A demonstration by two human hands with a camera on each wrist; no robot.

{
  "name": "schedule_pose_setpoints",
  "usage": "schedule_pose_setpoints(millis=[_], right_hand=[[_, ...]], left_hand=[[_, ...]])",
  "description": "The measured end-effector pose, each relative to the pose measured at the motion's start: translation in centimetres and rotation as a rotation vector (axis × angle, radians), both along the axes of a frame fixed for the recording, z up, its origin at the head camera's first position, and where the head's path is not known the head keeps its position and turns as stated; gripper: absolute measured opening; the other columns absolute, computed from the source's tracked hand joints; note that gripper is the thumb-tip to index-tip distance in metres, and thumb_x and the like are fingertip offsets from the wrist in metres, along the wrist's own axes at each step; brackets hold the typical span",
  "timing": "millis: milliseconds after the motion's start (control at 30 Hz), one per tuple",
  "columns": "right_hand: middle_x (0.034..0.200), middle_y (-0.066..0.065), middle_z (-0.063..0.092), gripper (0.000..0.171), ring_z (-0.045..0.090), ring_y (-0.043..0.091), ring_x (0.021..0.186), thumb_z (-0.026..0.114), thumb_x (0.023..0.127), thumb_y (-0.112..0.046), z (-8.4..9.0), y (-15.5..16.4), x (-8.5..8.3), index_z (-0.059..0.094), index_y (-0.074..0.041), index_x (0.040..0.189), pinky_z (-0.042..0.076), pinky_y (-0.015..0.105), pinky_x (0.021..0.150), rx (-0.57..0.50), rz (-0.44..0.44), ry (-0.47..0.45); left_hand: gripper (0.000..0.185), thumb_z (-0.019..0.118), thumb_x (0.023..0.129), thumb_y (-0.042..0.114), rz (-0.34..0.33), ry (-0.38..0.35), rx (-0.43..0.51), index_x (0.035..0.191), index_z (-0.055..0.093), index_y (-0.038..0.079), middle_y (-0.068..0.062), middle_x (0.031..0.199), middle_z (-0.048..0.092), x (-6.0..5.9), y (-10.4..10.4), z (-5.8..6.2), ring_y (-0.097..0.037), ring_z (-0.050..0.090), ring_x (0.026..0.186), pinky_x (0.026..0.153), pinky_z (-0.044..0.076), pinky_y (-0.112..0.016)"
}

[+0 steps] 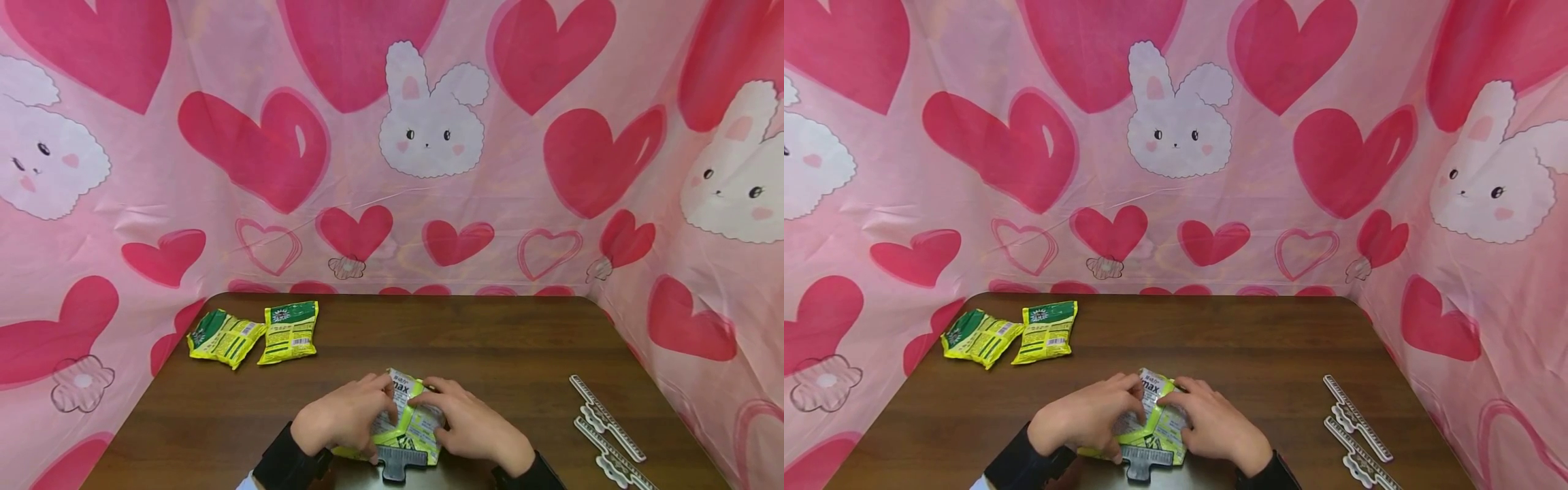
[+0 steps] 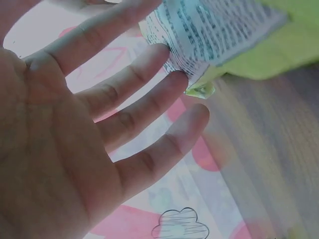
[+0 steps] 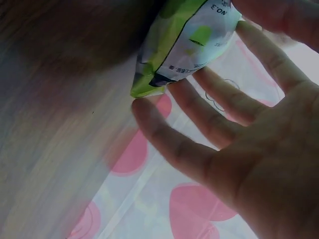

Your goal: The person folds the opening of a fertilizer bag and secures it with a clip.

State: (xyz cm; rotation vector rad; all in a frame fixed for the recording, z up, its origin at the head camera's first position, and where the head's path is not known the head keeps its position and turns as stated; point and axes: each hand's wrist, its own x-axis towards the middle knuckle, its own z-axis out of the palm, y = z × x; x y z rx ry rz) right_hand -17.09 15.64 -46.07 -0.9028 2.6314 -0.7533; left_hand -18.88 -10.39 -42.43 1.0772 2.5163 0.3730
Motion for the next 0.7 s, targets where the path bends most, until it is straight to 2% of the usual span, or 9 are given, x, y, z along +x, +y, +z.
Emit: schedule_pose_setpoints(millis=[200,367,433,533,700], right_hand=[[0.153,0.01,0.047,0.052,0.048,0.032,0.132,0.076,0.093,-0.012,0.6,0.0,0.5,0.066,-0.029,0.141,0.046,0.06,0.099,0.047,-0.019,-0.017],[0.16,0.023,0.034,0.06,0.039,0.047,0.142,0.079,0.09,-0.008,1.3,-0.3,1.2,0.062,-0.02,0.146,0.045,0.064,0.101,0.046,-0.055,-0.102],[0.163,0.03,0.027,0.064,0.035,0.052,0.144,0.08,0.088,-0.005,1.5,-0.5,1.4,0.059,-0.015,0.148,0.045,0.065,0.101,0.043,-0.068,-0.126],[0.165,0.035,0.018,0.067,0.035,0.05,0.145,0.081,0.088,-0.006,1.8,-0.8,1.7,0.055,-0.009,0.15,0.045,0.062,0.104,0.063,-0.078,-0.145],[0.166,0.034,0.018,0.065,0.037,0.048,0.146,0.081,0.09,-0.013,1.9,-1.0,1.8,0.052,-0.01,0.148,0.044,0.062,0.105,0.102,-0.084,-0.144]], left_hand=[[0.042,0.099,0.074,0.031,0.007,0.042,0.013,0.111,0.079,0.025,0.011,0.115,0.054,0.0,-0.1,0.1,-0.009,0.048,0.105,0.092,0.048,-0.033],[0.043,0.097,0.078,0.03,0.026,0.059,0.026,0.116,0.078,0.025,0.009,0.116,0.056,0.2,-0.2,0.1,-0.01,0.051,0.107,0.093,0.05,-0.034],[0.044,0.095,0.08,0.032,0.031,0.05,0.039,0.119,0.077,0.025,0.009,0.117,0.057,0.2,-0.1,0.0,-0.01,0.052,0.107,0.093,0.051,-0.035],[0.046,0.094,0.081,0.033,0.031,0.037,0.057,0.123,0.076,0.023,0.008,0.116,0.06,0.2,0.1,0.1,-0.008,0.054,0.103,0.092,0.052,-0.034],[0.048,0.092,0.083,0.035,0.048,-0.012,0.059,0.126,0.075,0.023,0.008,0.113,0.062,0.2,0.4,0.1,-0.006,0.055,0.095,0.092,0.053,-0.034]])
